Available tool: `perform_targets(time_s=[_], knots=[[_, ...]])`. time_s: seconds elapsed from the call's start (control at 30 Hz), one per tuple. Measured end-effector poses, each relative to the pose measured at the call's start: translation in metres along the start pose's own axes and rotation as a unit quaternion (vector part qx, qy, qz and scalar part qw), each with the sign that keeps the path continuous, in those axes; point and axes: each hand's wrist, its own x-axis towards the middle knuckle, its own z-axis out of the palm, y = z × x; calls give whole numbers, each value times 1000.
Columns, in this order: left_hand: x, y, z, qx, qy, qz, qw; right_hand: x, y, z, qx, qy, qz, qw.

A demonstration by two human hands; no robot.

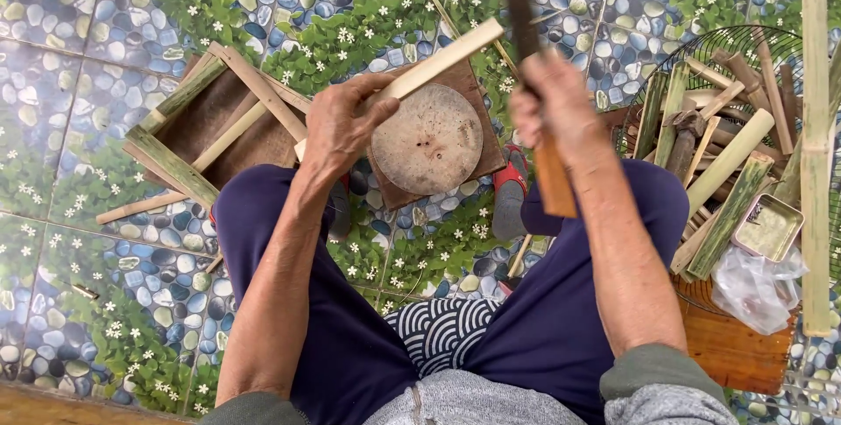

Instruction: A person is sitting on a stool, using a large knife to shave and split bamboo strips on a wooden block.

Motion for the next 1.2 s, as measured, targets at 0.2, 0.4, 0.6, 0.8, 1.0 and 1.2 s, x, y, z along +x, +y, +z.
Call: perform_targets(time_s=[0.2,0.4,0.6,0.8,1.0,1.2], knots=[[4,27,10,-82,-9,29,996,2,9,-22,123,-42,-79,988],[29,-5,41,-425,69,-5,902,10,29,10,111,-76,-66,989],[33,14,45,-475,131,-9,870,9,29,20,4,-11,-75,997],[34,23,48,-555,85,22,827,16,34,17,68,31,-104,992],[31,18,25,-613,73,-40,786,34,34,-28,79,99,-171,977],[8,43,-5,-432,-78,-36,898,33,19,-59,38,111,-235,965]])
